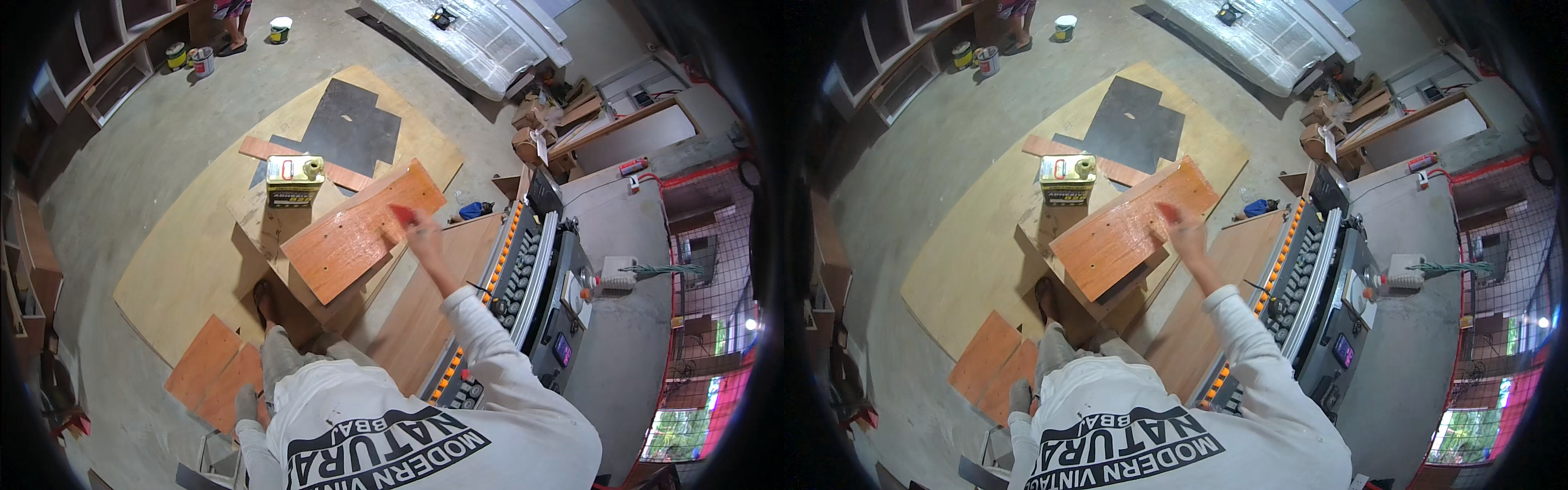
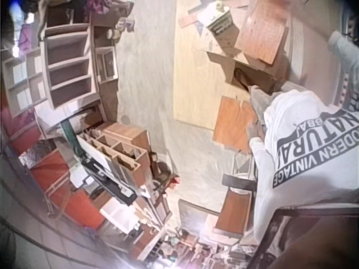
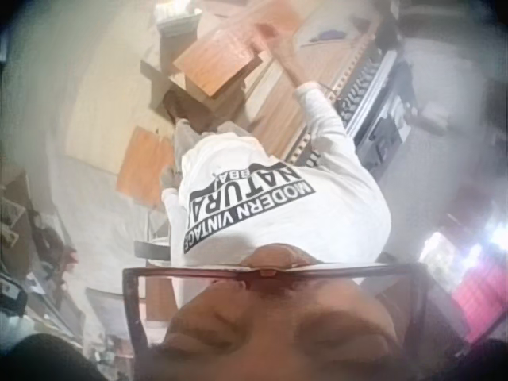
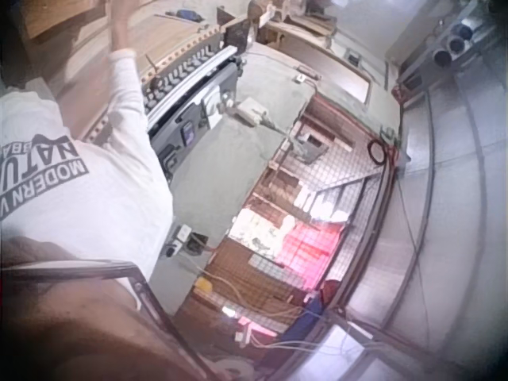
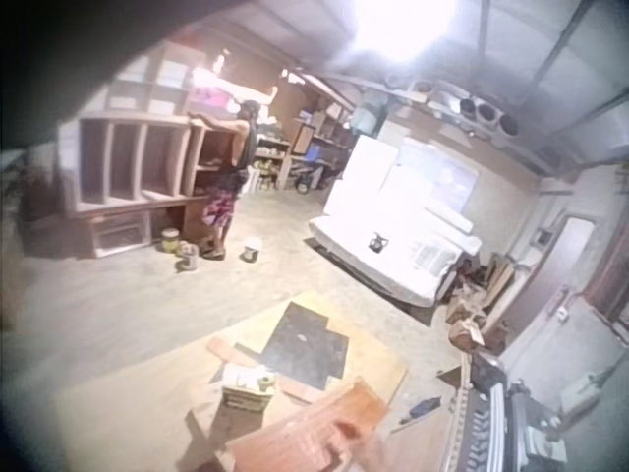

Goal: The person sands a small wooden drawer front with sandpaper, then pours a liquid finish from a can and spreads it evenly with a red plastic card. The drawer front is handled one at a time and placed on a workbench.

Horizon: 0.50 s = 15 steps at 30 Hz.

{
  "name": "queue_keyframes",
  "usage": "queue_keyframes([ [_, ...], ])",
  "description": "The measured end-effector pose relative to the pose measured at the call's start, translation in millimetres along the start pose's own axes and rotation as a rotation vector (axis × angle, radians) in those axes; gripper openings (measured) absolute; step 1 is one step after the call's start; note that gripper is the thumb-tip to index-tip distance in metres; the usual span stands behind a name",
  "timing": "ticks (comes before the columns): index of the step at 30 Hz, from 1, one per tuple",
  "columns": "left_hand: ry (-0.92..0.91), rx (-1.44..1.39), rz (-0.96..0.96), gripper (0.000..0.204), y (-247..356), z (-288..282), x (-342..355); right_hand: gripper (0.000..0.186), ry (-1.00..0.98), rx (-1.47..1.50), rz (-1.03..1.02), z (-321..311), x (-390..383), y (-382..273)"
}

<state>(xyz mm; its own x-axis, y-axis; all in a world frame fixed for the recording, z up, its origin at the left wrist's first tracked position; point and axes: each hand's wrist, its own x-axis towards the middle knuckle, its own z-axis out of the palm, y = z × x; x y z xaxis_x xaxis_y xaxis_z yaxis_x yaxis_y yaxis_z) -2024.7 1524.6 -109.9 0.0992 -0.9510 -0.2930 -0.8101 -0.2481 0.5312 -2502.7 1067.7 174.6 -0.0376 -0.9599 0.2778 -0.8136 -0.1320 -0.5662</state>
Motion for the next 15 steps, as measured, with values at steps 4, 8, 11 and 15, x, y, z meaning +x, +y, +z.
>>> queue_keyframes([
  [4, -0.072, 0.066, -0.003, 0.015, -11.4, 2.1, -10.8, 0.022, 0.023, -0.417, 0.244, -46.4, 70.9, 108.9],
  [8, -0.117, -0.048, -0.126, 0.019, -17.6, -4.5, -28.4, 0.019, 0.037, -0.462, 0.16, -66.4, 99.4, 145.2],
  [11, -0.182, -0.109, -0.271, 0.022, -11.7, -15.6, -36.0, 0.016, 0.03, -0.479, 0.12, -73.8, 102.4, 148.0],
  [15, -0.202, 0.08, -0.051, 0.016, 16.3, -23.2, -38.2, 0.018, -0.051, -0.502, 0.068, -63.3, 99.3, 151.0],
])
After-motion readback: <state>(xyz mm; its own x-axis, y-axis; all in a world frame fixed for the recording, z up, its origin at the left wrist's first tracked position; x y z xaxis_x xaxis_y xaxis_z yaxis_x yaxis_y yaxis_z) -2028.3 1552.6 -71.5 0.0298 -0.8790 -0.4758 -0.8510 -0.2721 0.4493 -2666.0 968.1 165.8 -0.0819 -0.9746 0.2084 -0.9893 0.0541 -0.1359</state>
